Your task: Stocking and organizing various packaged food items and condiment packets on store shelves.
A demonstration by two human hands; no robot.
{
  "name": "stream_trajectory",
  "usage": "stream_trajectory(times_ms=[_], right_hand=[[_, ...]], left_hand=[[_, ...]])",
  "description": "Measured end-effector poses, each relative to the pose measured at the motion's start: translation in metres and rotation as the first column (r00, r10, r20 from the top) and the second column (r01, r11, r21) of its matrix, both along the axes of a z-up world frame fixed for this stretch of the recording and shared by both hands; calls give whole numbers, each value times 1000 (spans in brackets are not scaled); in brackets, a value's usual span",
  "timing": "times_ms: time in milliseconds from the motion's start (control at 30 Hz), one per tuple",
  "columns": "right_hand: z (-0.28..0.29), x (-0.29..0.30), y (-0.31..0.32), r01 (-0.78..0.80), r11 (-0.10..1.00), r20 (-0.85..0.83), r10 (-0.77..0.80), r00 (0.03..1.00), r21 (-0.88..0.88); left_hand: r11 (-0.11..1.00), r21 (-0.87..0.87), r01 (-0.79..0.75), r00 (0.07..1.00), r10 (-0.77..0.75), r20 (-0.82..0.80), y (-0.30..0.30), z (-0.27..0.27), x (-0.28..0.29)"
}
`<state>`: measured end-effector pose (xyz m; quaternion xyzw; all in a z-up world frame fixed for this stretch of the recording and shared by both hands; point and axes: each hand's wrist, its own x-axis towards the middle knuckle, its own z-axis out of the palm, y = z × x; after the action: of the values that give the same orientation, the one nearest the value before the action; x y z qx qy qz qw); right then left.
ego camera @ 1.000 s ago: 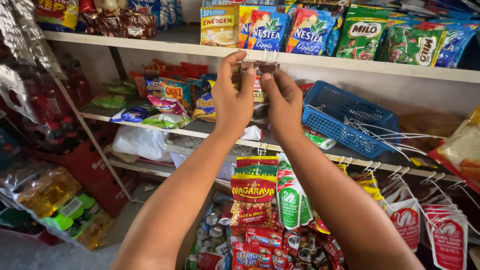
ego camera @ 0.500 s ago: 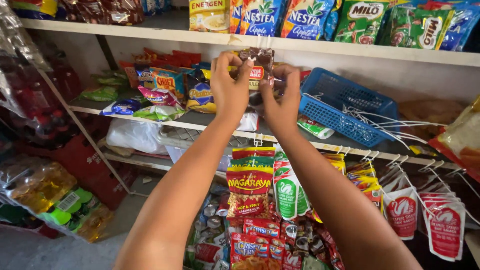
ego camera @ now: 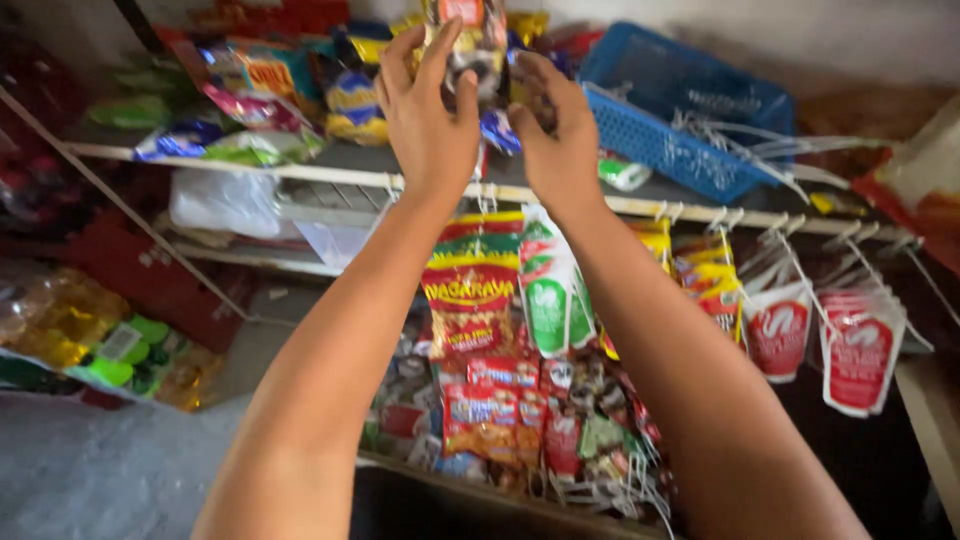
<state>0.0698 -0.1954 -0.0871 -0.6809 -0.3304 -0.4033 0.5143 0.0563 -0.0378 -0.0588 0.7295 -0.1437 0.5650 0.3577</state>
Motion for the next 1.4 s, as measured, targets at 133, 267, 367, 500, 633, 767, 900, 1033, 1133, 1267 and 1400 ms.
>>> stream_trajectory(times_ms=[133,267,367,500,633,767,900,1033,1133,1267,1400], right_hand=[[-32,-78,-22,-38,990,-214,67,975,138],[-85,-153,-50,-123,910,-418,298,858,396],[-152,-193,-76,-27,869,-485,301,821,493],[-249,-229,-112,117,897,-601,183,778,425],[-336,-235,-153,297,935,-789,-29,614,196],[-412,-227,-194,359,916,-744,-365,559,-178],[-453,-210,-220,409,874,-733,-455,506,-261],[-461,-198,-220,323,940,-886,-240,397,-109],[-453,-191,-210,212,899,-805,-439,399,-384],[-483,-181,-204,115,919,-817,-389,426,-378],[-518,-175,-206,89,947,-838,-314,446,-308]], left_hand=[[995,72,74,997,-73,-6,-32,-33,-73],[915,66,397,908,-381,-175,-75,-91,-130],[823,-96,560,757,-556,-343,-107,-145,-163],[740,-143,658,635,-646,-423,-142,-214,-191],[768,-323,553,367,-572,-733,-174,-310,-197],[842,-65,535,363,-299,-882,-200,-394,-178],[824,152,545,243,18,-970,-218,-436,-148],[718,294,631,302,123,-945,-235,-444,-125],[656,418,629,432,152,-889,-242,-448,-112],[604,461,650,276,377,-884,-239,-465,-97],[580,440,686,206,426,-881,-237,-455,-80]])
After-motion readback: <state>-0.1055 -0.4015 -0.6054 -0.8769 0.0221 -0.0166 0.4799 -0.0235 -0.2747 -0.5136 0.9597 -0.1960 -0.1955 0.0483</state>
